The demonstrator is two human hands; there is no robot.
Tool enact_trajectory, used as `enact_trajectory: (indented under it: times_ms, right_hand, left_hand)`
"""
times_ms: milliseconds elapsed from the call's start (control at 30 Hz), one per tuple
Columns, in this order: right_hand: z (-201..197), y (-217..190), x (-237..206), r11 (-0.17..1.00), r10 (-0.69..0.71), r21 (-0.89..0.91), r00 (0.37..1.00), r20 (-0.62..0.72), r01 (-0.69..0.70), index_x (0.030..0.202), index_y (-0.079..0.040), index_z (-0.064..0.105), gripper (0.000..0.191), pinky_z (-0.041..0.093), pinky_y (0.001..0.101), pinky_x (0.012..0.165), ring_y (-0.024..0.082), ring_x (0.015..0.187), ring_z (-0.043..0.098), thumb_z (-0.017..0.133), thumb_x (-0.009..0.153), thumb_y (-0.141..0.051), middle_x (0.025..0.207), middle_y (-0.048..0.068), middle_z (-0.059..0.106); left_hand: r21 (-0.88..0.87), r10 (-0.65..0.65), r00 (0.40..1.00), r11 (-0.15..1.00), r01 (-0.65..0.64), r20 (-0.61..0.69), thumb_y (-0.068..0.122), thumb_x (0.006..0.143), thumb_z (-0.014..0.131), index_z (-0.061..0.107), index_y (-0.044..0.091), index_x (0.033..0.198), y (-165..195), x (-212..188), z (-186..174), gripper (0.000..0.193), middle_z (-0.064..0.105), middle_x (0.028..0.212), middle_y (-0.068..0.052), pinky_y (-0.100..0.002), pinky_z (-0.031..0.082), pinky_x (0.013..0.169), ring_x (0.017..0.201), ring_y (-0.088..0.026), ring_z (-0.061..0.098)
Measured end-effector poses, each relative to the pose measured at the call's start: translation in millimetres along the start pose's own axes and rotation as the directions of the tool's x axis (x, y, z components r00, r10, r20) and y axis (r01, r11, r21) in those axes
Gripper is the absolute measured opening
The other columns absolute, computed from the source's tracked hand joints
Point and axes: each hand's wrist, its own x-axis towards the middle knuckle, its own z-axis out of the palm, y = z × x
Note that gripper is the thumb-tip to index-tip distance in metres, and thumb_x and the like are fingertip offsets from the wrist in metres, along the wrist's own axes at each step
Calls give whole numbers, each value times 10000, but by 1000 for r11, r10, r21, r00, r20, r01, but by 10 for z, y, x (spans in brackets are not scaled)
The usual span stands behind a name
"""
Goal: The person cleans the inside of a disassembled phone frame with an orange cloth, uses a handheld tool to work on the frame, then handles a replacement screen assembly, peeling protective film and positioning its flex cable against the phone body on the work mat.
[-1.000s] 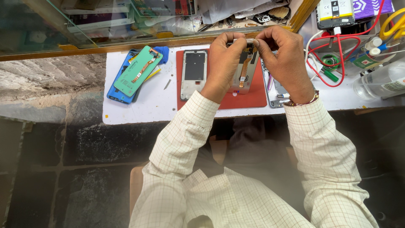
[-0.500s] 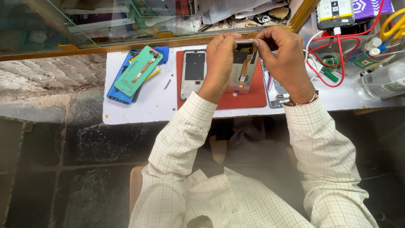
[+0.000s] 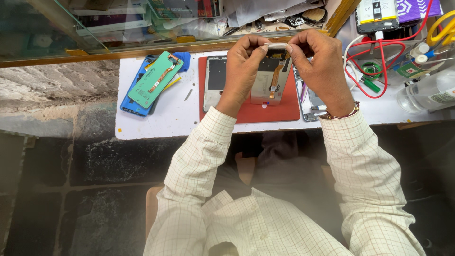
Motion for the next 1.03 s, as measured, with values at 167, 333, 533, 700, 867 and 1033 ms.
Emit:
enact_trajectory:
  times_ms: [167, 333, 533, 700, 867, 1033]
  right_hand:
    - [-6, 13, 8, 1000, -7, -28, 1000, 5, 7, 1037, 37, 698, 134, 573, 260, 715, 136, 791, 698, 732, 1090, -81, 904, 98, 715]
    - [0, 12, 5, 1000, -7, -14, 1000, 3, 7, 1041, 38, 692, 124, 578, 262, 729, 137, 804, 704, 729, 1090, -70, 914, 98, 718]
    - [-24, -14, -16, 1000, -22, -4, 1000, 5, 22, 1058, 44, 680, 111, 574, 270, 742, 147, 821, 706, 731, 1086, -51, 933, 106, 717]
    - [-45, -19, -40, 999, -47, -4, 999, 7, 47, 1072, 46, 673, 108, 574, 278, 751, 159, 836, 716, 742, 1074, -37, 945, 108, 724]
    - [-45, -22, -58, 993, -117, -2, 993, -2, 117, 1115, 34, 679, 111, 595, 284, 795, 183, 896, 737, 759, 1079, -34, 1002, 111, 732]
    - [-60, -63, -66, 990, -130, -59, 992, -3, 129, 1111, 8, 705, 89, 556, 281, 743, 208, 870, 729, 769, 1059, -26, 981, 122, 731]
  left_hand:
    - [-28, -23, 1000, 999, 23, -9, 35, 999, 593, 679, 5, 1031, -48, 2, -15, 96, 700, 944, -45, -255, 552, 792, 850, -94, 650]
    - [-19, 17, 1000, 1000, -17, 9, 6, 995, 545, 674, 10, 1063, -35, -6, -16, 145, 686, 989, -53, -269, 549, 842, 905, -100, 638]
    - [46, 32, 989, 998, -39, 146, -43, 944, 529, 658, 59, 1151, 45, -44, -57, 265, 680, 1086, -39, -303, 571, 947, 1023, -111, 650]
    - [76, 81, 973, 992, -100, 218, -67, 991, 542, 700, 46, 1104, 22, 6, -94, 225, 713, 1104, -22, -317, 575, 971, 1023, -121, 668]
    - [111, 67, 972, 989, -94, 228, -65, 967, 546, 716, 33, 1063, -37, 28, -155, 219, 733, 1076, -35, -317, 570, 989, 1022, -125, 676]
    - [65, 78, 967, 993, -96, 244, -55, 993, 571, 712, 37, 1064, -128, 43, -208, 183, 727, 1086, -45, -328, 567, 1014, 1042, -134, 676]
